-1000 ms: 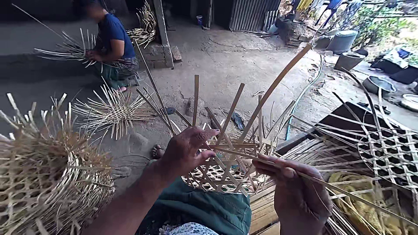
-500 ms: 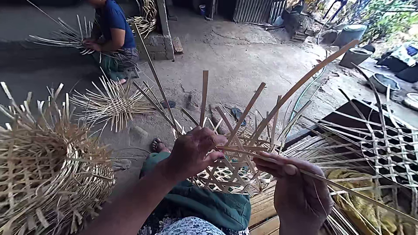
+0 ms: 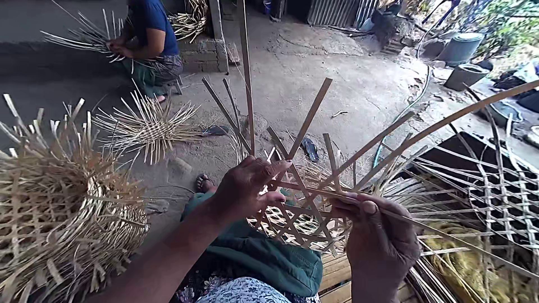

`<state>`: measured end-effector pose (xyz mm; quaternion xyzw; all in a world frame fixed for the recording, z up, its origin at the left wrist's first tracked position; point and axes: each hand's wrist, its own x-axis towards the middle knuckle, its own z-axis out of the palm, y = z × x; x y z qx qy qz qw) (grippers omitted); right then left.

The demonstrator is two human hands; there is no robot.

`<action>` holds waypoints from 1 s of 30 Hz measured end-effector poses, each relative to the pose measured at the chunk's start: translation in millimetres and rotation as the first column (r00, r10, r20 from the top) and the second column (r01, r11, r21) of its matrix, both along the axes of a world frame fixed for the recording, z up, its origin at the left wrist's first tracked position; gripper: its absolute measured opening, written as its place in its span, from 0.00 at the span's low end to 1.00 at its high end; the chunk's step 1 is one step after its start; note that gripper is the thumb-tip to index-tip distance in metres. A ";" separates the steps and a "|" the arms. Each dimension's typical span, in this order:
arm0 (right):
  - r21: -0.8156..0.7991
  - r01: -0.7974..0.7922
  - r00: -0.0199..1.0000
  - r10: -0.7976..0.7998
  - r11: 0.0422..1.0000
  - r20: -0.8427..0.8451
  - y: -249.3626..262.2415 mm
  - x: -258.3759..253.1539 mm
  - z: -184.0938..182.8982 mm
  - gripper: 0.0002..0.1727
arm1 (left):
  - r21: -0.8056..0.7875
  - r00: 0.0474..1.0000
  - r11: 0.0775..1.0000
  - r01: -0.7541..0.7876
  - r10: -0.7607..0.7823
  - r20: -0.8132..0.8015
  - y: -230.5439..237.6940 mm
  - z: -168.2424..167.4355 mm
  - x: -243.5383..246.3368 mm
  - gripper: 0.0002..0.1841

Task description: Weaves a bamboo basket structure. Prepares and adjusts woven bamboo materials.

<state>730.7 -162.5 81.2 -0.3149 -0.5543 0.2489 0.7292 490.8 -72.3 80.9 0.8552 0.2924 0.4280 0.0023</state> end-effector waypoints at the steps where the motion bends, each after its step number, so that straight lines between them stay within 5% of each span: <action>1: 0.023 0.025 0.999 -0.026 0.999 0.032 -1.5 -1.6 0.5 0.10 | -0.007 1.000 1.000 0.000 0.000 0.002 0.3 0.9 1.5 0.31; 9: -0.108 -0.040 0.999 0.041 0.993 0.006 4.6 -0.4 -2.0 0.08 | -0.046 0.999 0.998 0.047 -0.047 0.012 1.7 -7.4 -2.5 0.21; 30: -0.148 -0.056 0.998 0.049 0.987 -0.050 5.3 -14.1 -3.2 0.09 | -0.036 0.998 0.997 -0.063 0.063 -0.004 0.0 -8.6 -2.1 0.22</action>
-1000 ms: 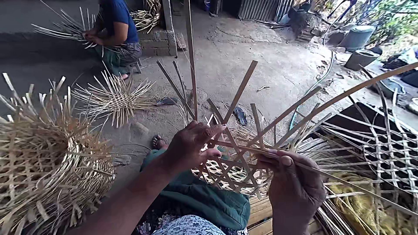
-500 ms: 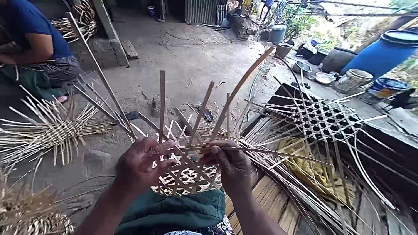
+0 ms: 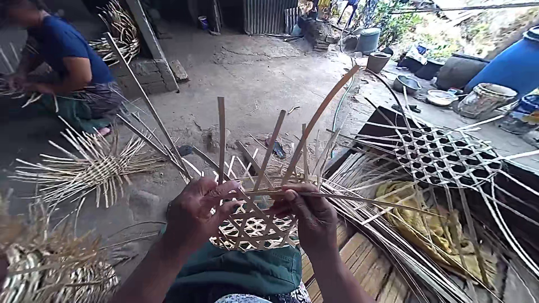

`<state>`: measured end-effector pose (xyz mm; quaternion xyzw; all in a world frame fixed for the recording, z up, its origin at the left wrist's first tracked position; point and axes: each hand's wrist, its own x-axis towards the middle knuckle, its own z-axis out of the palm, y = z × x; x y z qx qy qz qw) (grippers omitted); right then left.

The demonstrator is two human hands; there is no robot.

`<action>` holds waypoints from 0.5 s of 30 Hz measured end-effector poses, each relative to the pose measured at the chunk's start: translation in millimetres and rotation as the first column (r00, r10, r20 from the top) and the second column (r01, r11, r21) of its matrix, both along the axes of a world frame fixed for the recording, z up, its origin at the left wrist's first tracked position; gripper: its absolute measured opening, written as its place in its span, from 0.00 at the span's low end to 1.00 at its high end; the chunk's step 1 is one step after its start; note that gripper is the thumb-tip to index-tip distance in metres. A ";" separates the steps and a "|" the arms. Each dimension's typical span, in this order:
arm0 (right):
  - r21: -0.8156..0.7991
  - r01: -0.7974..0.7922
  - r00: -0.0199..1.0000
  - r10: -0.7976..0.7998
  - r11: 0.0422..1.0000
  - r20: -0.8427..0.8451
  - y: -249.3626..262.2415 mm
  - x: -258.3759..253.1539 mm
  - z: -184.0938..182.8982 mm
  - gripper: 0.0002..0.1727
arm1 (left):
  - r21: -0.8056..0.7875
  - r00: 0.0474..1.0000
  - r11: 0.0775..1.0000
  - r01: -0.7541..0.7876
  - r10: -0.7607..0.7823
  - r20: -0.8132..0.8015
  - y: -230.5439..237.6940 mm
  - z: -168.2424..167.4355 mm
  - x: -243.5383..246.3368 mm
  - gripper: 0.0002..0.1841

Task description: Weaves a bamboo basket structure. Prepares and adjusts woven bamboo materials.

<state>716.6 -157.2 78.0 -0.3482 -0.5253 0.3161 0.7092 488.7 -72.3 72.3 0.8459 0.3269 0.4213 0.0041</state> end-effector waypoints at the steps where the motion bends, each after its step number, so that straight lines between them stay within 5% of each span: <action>1: 0.004 -0.001 1.000 0.001 1.000 0.005 -0.1 -0.3 -0.6 0.09 | 0.007 0.999 1.000 -0.027 0.027 -0.018 -1.5 1.7 1.6 0.22; 15: -0.023 0.073 0.990 -0.070 0.997 0.123 -13.4 -21.1 -1.2 0.09 | -0.022 0.998 0.998 -0.066 0.066 0.017 -15.5 -1.6 7.2 0.21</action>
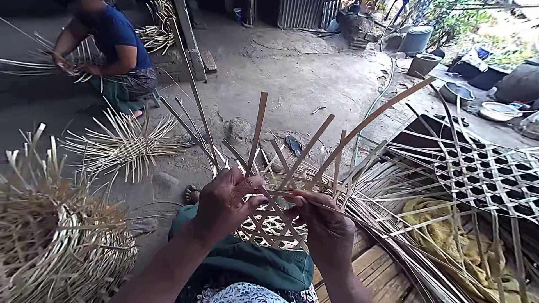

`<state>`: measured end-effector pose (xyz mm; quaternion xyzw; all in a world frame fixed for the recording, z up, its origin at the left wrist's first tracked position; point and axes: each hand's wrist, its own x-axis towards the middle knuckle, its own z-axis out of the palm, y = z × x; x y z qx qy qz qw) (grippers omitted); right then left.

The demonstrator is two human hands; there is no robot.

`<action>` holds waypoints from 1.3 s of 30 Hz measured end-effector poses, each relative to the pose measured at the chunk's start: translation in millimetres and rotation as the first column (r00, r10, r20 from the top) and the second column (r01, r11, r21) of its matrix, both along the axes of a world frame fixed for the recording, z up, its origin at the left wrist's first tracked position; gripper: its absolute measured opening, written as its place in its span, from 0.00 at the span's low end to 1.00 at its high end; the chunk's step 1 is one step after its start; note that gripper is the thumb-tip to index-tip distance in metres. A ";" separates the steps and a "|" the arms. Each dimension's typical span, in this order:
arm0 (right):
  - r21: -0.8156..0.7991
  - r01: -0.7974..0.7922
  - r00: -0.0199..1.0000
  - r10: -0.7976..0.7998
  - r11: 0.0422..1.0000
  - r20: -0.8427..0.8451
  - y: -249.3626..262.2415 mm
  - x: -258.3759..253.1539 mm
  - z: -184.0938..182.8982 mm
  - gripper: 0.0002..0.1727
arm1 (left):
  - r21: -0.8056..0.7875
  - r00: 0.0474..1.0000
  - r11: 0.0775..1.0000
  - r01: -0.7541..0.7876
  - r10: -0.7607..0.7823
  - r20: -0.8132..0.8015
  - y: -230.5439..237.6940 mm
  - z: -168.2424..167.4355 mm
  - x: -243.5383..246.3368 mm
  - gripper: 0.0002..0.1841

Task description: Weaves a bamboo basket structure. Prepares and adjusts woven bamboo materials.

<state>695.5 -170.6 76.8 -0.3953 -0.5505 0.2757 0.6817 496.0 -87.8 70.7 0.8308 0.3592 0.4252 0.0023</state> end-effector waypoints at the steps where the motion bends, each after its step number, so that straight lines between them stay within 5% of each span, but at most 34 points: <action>1: -0.017 -0.008 1.000 0.008 1.000 -0.005 0.4 0.0 1.3 0.09 | -0.001 1.000 1.000 0.002 -0.002 0.000 0.3 -0.1 -0.5 0.21; 6: -0.035 0.032 0.993 -0.028 0.999 0.118 6.3 5.4 9.9 0.09 | 0.158 0.999 0.987 -0.015 0.007 0.053 -7.6 10.3 -0.6 0.20; 9: 0.018 0.073 0.949 -0.075 0.997 0.308 6.3 4.1 12.7 0.11 | 0.157 0.998 0.986 0.051 -0.043 -0.054 -12.3 14.1 13.2 0.16; 12: 0.138 0.269 0.724 -0.295 0.953 0.624 10.2 7.5 23.2 0.17 | 0.100 0.995 0.991 0.091 -0.087 -0.045 -8.7 16.1 20.2 0.13; 16: 0.104 0.293 0.557 -0.259 0.950 0.789 12.7 7.8 34.5 0.19 | -0.029 0.979 0.982 0.188 -0.185 0.087 -10.0 16.1 19.5 0.12; 21: -0.096 0.105 0.753 -0.016 0.990 0.658 30.8 22.7 32.2 0.11 | -0.128 0.949 0.950 0.284 -0.260 0.178 -7.0 16.0 13.8 0.09; 24: -0.164 -0.126 0.882 0.186 0.978 0.432 39.0 34.5 28.6 0.08 | -0.146 0.924 0.929 0.341 -0.303 0.232 -1.7 13.2 13.1 0.09; 27: -0.028 -0.303 0.914 0.299 0.952 0.275 41.2 45.2 13.7 0.07 | -0.154 0.925 0.932 0.327 -0.282 0.257 6.1 13.2 12.3 0.09; 29: 0.127 -0.222 0.894 0.150 0.967 0.423 38.7 47.3 2.0 0.09 | -0.114 0.959 0.965 0.235 -0.211 0.191 8.9 12.2 14.8 0.10; 34: 0.376 0.137 0.516 -0.390 0.916 0.763 15.1 24.1 16.4 0.17 | 0.023 0.998 0.998 0.055 -0.055 0.019 3.5 14.7 26.1 0.14; 37: 0.376 0.229 0.318 -0.434 0.898 0.843 18.4 27.5 22.7 0.14 | -0.156 0.986 0.981 0.117 -0.096 0.134 -1.5 23.4 23.8 0.13; 39: 0.321 0.154 0.300 -0.354 0.935 0.886 19.1 30.6 27.6 0.14 | -0.277 0.981 0.953 0.123 -0.075 0.177 -0.7 28.1 19.7 0.14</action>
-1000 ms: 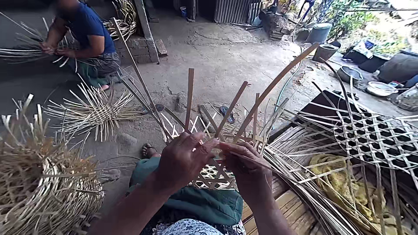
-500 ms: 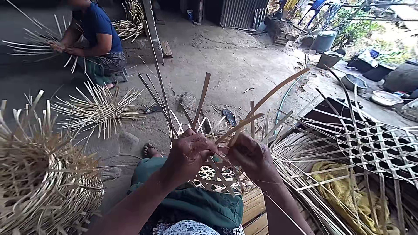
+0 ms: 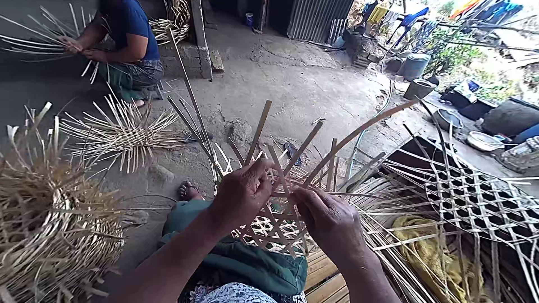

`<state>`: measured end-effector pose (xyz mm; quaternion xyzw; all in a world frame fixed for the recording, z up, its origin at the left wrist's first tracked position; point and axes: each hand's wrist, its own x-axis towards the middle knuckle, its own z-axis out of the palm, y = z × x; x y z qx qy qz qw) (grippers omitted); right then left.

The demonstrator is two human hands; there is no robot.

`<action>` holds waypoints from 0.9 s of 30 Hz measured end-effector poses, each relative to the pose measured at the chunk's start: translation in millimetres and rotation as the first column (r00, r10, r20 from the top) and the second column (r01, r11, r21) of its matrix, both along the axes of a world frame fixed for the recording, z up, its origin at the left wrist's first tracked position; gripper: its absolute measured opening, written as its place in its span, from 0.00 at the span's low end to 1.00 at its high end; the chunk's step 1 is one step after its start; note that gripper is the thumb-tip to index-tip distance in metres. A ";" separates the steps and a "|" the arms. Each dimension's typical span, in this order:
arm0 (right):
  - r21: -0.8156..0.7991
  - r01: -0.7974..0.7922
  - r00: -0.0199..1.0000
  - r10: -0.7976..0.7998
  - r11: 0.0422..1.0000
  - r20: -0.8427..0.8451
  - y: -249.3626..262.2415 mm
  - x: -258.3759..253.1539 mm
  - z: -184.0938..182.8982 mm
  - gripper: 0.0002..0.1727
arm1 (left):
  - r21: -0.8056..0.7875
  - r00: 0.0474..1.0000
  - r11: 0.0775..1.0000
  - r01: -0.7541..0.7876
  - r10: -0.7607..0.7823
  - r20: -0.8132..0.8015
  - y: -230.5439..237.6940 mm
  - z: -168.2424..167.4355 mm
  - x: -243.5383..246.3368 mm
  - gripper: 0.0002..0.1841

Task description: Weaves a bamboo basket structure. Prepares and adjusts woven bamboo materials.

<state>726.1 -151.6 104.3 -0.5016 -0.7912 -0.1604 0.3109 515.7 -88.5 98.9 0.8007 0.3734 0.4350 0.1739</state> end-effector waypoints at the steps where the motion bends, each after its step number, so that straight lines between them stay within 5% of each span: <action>1: -0.040 -0.039 0.999 0.039 0.998 0.003 -0.3 -0.8 1.7 0.15 | -0.043 1.000 0.999 0.001 -0.001 -0.004 0.7 2.3 -2.4 0.17; 5: -0.110 -0.031 0.998 0.026 0.993 -0.049 1.1 -9.4 4.8 0.16 | -0.155 0.982 0.975 0.159 -0.141 0.124 1.2 2.8 -10.8 0.13; 9: -0.201 0.064 0.993 -0.082 0.978 -0.083 1.8 -12.1 9.5 0.19 | 0.014 0.882 0.939 0.345 -0.329 0.337 3.8 -19.4 -14.5 0.10; 14: -0.123 -0.134 0.951 0.093 0.983 -0.294 4.0 -22.5 -2.2 0.11 | 0.434 0.994 0.896 0.095 -0.059 -0.096 -10.6 -4.6 -5.2 0.14; 17: -0.067 -0.206 0.863 0.149 0.976 -0.482 -0.3 -13.0 -7.2 0.10 | 0.411 0.956 0.911 0.033 0.091 -0.280 1.2 -3.6 -12.3 0.16; 20: -0.064 -0.131 0.820 0.072 0.989 -0.568 1.9 -0.4 -10.4 0.11 | 0.253 0.989 0.967 0.028 0.009 -0.146 6.0 -0.1 -29.3 0.11; 24: -0.139 -0.078 0.897 0.008 0.987 -0.442 3.3 -8.6 -1.8 0.19 | 0.113 0.984 0.978 0.176 -0.172 -0.046 4.9 -0.1 -36.4 0.09; 27: -0.304 -0.120 0.921 -0.009 0.945 -0.390 3.9 -14.4 5.7 0.14 | 0.099 0.973 0.969 0.227 -0.221 -0.062 7.3 -3.7 -38.3 0.10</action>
